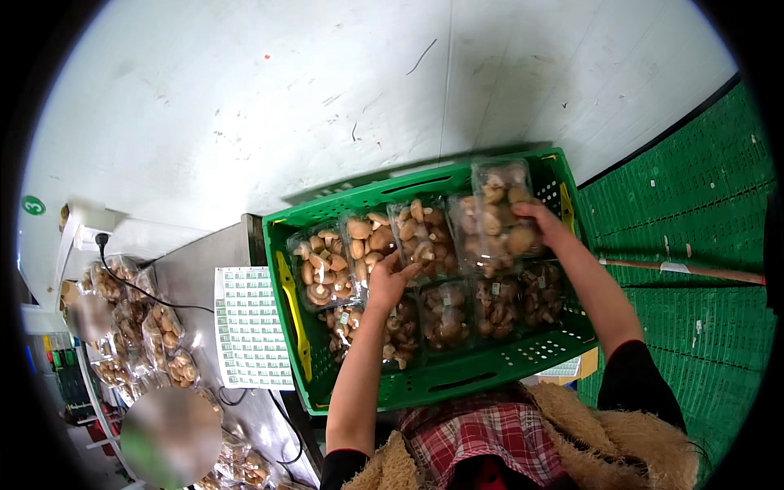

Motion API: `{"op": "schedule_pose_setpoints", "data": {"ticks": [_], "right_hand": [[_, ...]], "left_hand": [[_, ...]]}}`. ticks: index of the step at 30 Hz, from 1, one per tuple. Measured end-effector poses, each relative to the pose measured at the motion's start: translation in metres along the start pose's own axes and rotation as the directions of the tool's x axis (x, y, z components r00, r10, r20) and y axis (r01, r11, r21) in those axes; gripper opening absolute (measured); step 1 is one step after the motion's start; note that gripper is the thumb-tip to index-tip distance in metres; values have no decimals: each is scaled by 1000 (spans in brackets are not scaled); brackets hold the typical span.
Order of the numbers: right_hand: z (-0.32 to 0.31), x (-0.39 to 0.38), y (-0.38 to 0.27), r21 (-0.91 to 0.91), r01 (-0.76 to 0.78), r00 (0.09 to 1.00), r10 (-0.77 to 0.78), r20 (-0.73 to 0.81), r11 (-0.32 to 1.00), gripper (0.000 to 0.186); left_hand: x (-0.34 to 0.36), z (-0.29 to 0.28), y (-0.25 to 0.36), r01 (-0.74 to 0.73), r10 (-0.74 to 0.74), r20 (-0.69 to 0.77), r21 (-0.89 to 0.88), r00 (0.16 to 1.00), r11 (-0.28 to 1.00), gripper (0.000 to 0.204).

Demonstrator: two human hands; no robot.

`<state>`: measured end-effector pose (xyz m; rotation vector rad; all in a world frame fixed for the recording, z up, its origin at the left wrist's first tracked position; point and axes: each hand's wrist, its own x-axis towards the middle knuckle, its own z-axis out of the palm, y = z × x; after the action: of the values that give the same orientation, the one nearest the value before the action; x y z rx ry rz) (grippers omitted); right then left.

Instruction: The person picks up pre-packaged bags of mushrooms from a table, applies a label from a roll to each bag, and places the labeled bags into a green crate. The process is repeated for multiple bags.

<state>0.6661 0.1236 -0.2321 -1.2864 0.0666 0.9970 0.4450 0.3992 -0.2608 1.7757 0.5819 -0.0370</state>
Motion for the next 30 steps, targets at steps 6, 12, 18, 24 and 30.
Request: {"op": "schedule_pose_setpoints", "data": {"ticks": [6, 12, 18, 24, 30], "right_hand": [[22, 7, 1, -108, 122, 992, -118, 50, 987, 37], [24, -17, -13, -193, 245, 963, -262, -68, 950, 39], [6, -64, -38, -481, 329, 860, -469, -203, 812, 40], [-30, -24, -5, -861, 100, 820, -532, -212, 498, 63], [3, -12, 21, -984, 13, 578, -801, 153, -178, 61]], "left_hand": [[-17, 15, 38, 101, 86, -200, 765, 976, 636, 54], [-23, 86, 78, -416, 452, 207, 800, 868, 432, 83], [8, 111, 23, -314, 421, 189, 915, 887, 251, 69], [8, 121, 35, -276, 424, 226, 959, 877, 59, 61], [5, 116, 35, -278, 523, 147, 944, 840, 180, 62]]}}
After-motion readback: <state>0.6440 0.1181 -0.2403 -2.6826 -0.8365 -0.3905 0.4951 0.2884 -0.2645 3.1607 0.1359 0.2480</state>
